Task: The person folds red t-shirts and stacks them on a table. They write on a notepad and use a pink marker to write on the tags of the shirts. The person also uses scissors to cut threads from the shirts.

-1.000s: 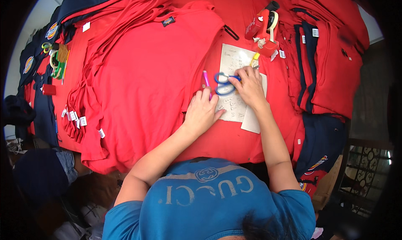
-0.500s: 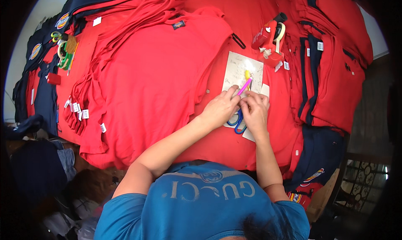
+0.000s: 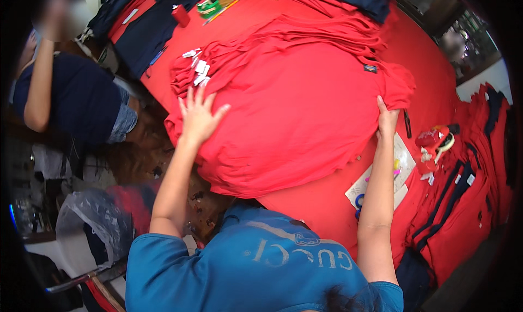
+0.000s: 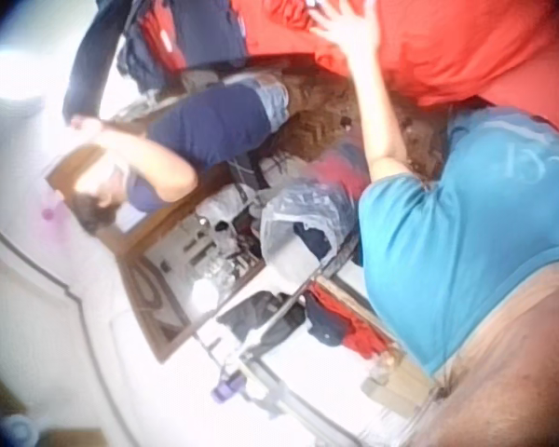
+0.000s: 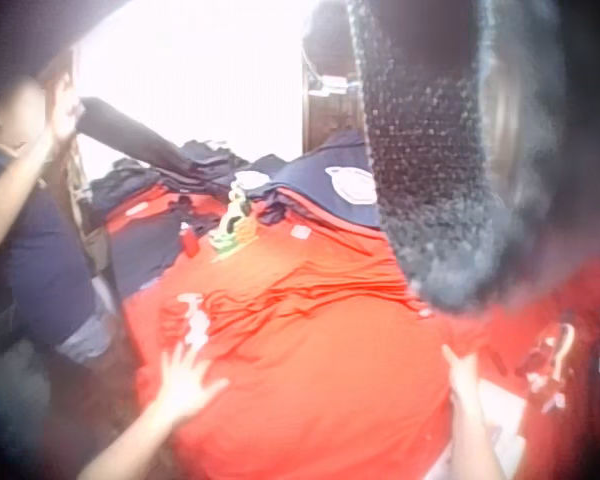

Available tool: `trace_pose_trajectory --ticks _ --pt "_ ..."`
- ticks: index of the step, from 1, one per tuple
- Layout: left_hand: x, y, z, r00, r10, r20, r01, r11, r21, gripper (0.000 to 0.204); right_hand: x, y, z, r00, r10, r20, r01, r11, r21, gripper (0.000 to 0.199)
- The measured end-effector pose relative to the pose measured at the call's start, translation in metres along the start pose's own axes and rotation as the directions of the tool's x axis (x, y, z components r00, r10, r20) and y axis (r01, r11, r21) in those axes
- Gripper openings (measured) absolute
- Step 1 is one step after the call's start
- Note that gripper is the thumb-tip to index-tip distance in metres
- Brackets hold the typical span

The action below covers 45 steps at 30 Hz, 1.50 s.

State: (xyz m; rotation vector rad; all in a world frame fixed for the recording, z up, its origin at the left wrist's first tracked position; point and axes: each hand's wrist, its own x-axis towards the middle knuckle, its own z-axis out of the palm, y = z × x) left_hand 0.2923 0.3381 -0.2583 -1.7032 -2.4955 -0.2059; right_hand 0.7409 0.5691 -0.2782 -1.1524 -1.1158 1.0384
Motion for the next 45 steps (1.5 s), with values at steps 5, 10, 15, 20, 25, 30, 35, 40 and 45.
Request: trace_pose_trajectory --ticks 5,10,15,20,25,30,35,40,45 --pt "0.058 -0.080 0.001 0.988 -0.008 -0.155 0.013 0.999 0.029 0.074 0.004 0.010 -0.009 1.000 -0.019 0.000 0.019 0.998 -0.054 0.080" --pt "0.147 -0.090 -0.011 0.979 0.109 -0.172 -0.131 0.983 -0.125 0.118 0.000 0.003 -0.026 0.999 0.025 0.022 -0.023 0.997 -0.079 0.077" --pt "0.175 -0.131 0.011 0.890 0.239 0.389 -0.015 0.867 -0.498 0.092 -0.031 -0.049 0.015 0.776 -0.549 -0.310 -0.140 0.329 -0.934 0.079" --pt "0.090 -0.062 -0.054 0.836 0.477 0.273 -0.332 0.834 -0.441 0.041 -0.023 -0.081 0.105 0.991 0.122 0.049 -0.079 0.851 -0.520 0.065" --pt "0.011 -0.025 -0.085 0.917 0.388 0.094 -0.297 0.821 -0.488 0.043 0.020 -0.078 0.191 0.959 -0.198 0.200 0.274 0.493 -0.826 0.057" --pt "0.043 -0.069 -0.056 0.940 0.229 0.251 0.037 0.665 -0.746 0.065 -0.070 -0.111 0.275 0.621 -0.086 0.779 0.492 0.817 -0.302 0.034" --pt "0.062 -0.083 -0.034 0.893 0.288 0.345 0.169 0.497 -0.851 0.091 -0.159 -0.089 0.338 0.578 -0.167 0.799 0.542 0.810 -0.224 0.037" --pt "0.063 -0.077 -0.056 0.864 0.263 0.430 0.230 0.553 -0.801 0.093 -0.159 -0.092 0.358 0.668 -0.031 0.743 0.528 0.724 -0.444 0.035" --pt "0.067 -0.076 -0.051 0.843 0.272 0.464 0.259 0.550 -0.793 0.088 -0.150 -0.082 0.367 0.690 0.056 0.722 0.504 0.679 -0.534 0.037"
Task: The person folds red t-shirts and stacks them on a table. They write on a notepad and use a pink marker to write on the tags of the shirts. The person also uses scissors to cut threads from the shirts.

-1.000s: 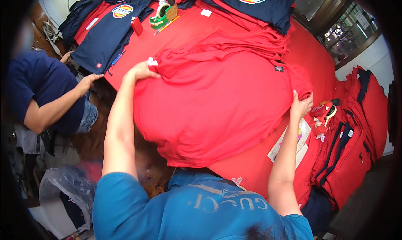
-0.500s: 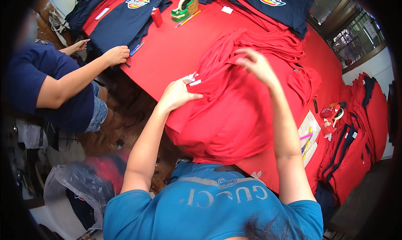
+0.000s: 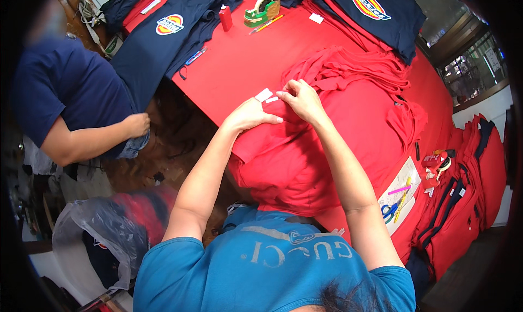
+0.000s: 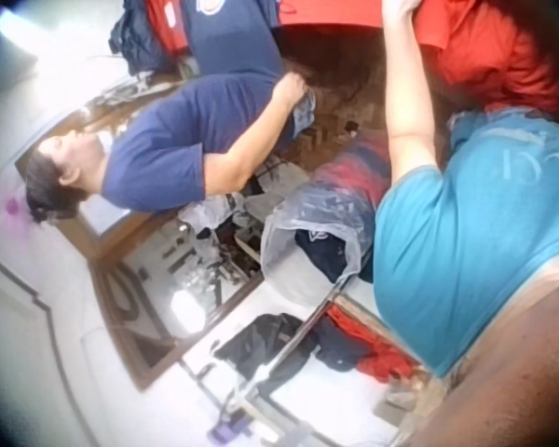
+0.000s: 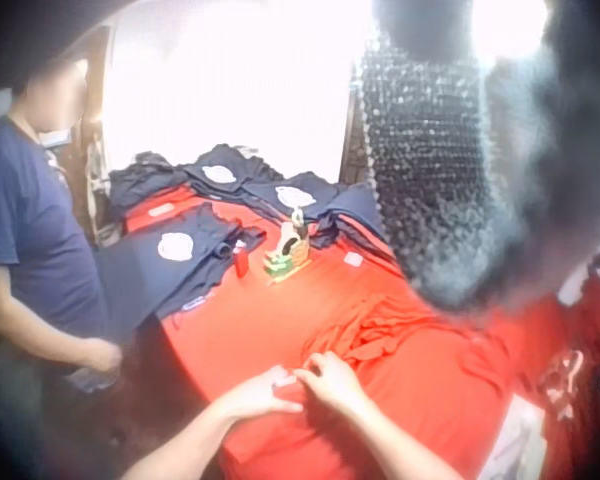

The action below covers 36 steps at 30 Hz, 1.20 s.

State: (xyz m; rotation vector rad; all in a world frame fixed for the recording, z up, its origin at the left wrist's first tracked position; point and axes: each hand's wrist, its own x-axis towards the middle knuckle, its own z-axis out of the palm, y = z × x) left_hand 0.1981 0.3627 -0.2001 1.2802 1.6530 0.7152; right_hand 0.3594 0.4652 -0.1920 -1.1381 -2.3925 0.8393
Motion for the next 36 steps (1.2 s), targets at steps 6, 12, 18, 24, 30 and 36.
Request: trace_pose_trajectory --ticks 6,12,18,24,30,36 --pt "-0.005 0.003 0.006 0.994 0.104 -0.030 -0.099 0.984 0.145 0.091 0.000 0.019 0.005 1.000 -0.017 0.006 0.017 1.000 0.017 0.037" --pt "-0.007 0.005 0.006 0.997 0.046 0.061 -0.067 0.903 0.425 0.081 -0.009 0.092 -0.048 0.884 0.428 -0.185 -0.217 0.730 0.648 0.052" --pt "-0.108 0.064 0.110 0.659 0.664 0.353 -0.642 0.253 0.723 0.037 0.035 0.134 -0.174 0.722 0.530 -0.445 -0.490 0.845 0.213 0.131" --pt "-0.140 0.064 0.145 0.610 0.596 0.523 -0.729 0.165 0.664 0.032 0.065 0.147 -0.112 0.700 0.690 -0.182 -0.674 0.555 -0.488 0.129" --pt "-0.127 0.076 0.037 0.663 0.693 0.283 -0.745 0.569 0.349 0.050 0.066 0.157 -0.114 0.805 0.441 -0.398 -0.532 0.833 -0.152 0.059" --pt "-0.122 0.152 -0.076 0.696 0.718 0.023 -0.553 0.515 0.655 0.040 0.074 0.171 -0.255 0.389 0.106 -0.915 0.132 0.977 0.169 0.049"
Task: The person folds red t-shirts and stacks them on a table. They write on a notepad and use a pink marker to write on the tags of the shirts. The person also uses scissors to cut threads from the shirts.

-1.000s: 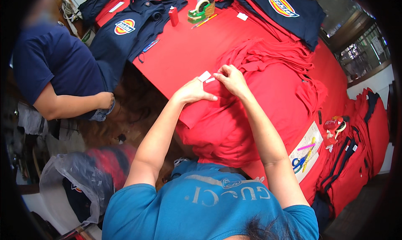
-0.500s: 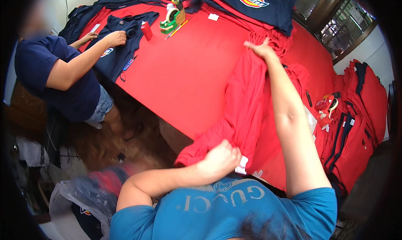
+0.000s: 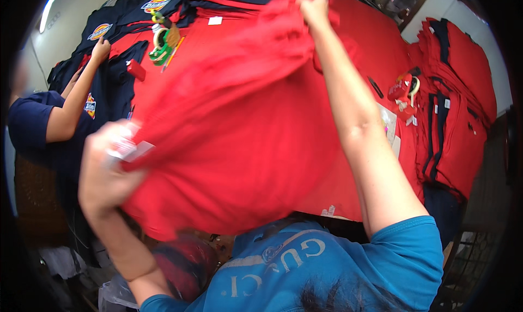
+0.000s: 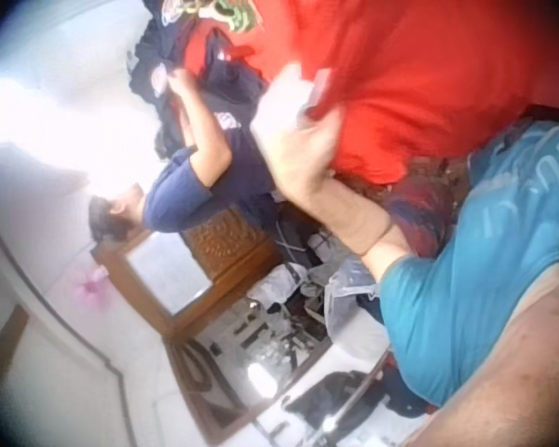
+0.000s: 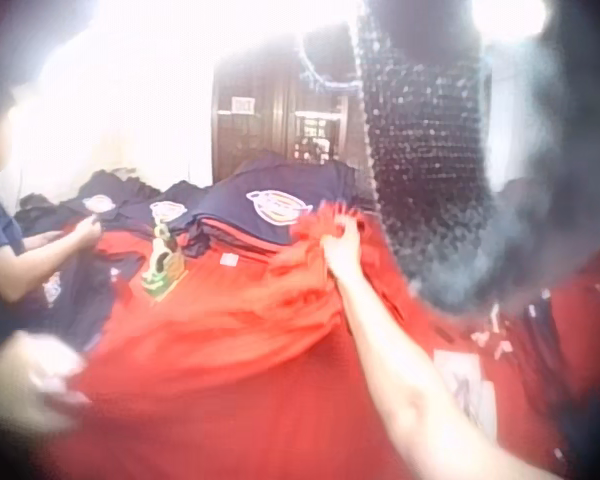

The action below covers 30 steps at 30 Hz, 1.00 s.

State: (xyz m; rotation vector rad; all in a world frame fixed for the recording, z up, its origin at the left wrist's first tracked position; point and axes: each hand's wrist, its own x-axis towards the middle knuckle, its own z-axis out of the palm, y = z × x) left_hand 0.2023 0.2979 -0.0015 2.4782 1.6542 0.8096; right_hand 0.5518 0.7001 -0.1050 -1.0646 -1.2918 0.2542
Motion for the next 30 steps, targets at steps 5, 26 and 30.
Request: trace_pose_trajectory --ticks 5,26,30 --pt "-0.014 0.016 -0.116 0.990 -0.144 -0.009 0.138 0.923 0.358 0.046 0.099 -0.085 -0.078 0.959 -0.237 -0.156 0.274 0.916 0.291 0.043" --pt "0.053 0.105 0.316 0.731 -0.204 0.651 0.622 0.591 -0.513 0.082 -0.115 0.177 -0.306 0.928 0.206 0.310 0.226 0.352 -0.908 0.036" --pt "0.051 0.104 0.313 0.741 -0.218 0.635 0.620 0.585 -0.523 0.080 -0.112 0.182 -0.320 0.904 0.141 0.403 0.320 0.400 -0.859 0.036"
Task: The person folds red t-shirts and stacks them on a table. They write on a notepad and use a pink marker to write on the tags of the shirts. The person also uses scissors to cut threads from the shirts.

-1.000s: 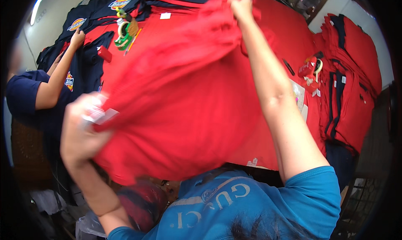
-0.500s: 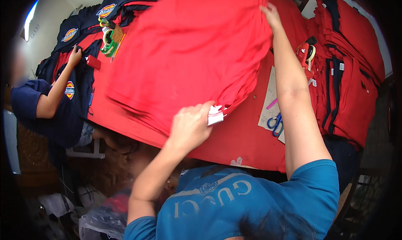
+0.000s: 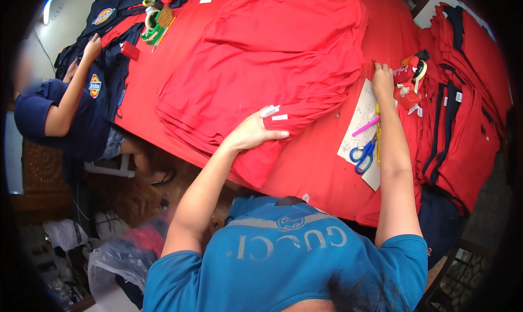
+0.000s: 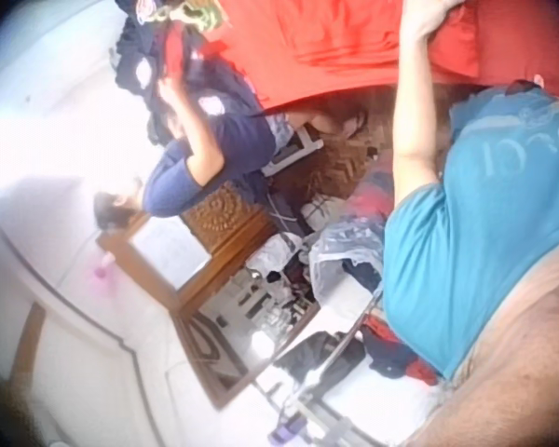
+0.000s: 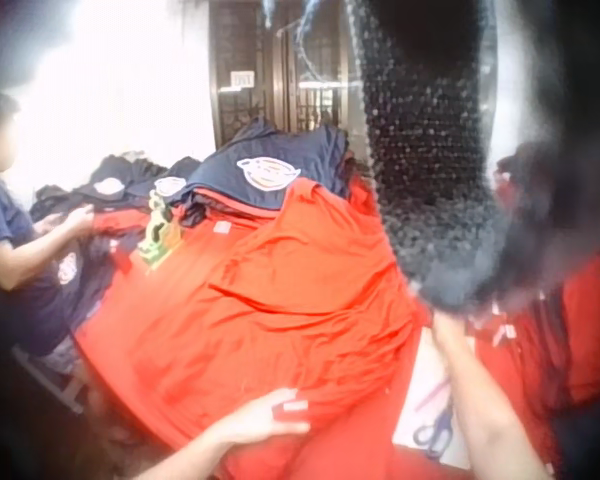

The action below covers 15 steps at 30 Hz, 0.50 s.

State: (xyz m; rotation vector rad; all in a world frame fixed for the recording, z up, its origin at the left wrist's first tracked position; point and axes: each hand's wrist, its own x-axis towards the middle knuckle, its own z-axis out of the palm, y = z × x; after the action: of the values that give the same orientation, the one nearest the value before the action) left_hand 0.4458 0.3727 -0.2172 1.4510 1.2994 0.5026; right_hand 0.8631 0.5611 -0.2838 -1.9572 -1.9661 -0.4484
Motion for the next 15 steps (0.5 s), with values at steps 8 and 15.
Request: trace_pose_trajectory --ticks 8,15 --pt "0.017 -0.011 -0.006 0.997 -0.011 0.071 0.029 0.967 -0.252 0.056 -0.051 0.011 -0.038 0.994 0.105 0.004 -0.105 0.994 0.004 0.030" --pt "-0.016 -0.015 0.013 0.990 0.135 0.051 -0.109 0.932 -0.346 0.052 -0.139 -0.031 -0.098 0.984 0.151 0.094 -0.161 0.981 0.108 0.025"
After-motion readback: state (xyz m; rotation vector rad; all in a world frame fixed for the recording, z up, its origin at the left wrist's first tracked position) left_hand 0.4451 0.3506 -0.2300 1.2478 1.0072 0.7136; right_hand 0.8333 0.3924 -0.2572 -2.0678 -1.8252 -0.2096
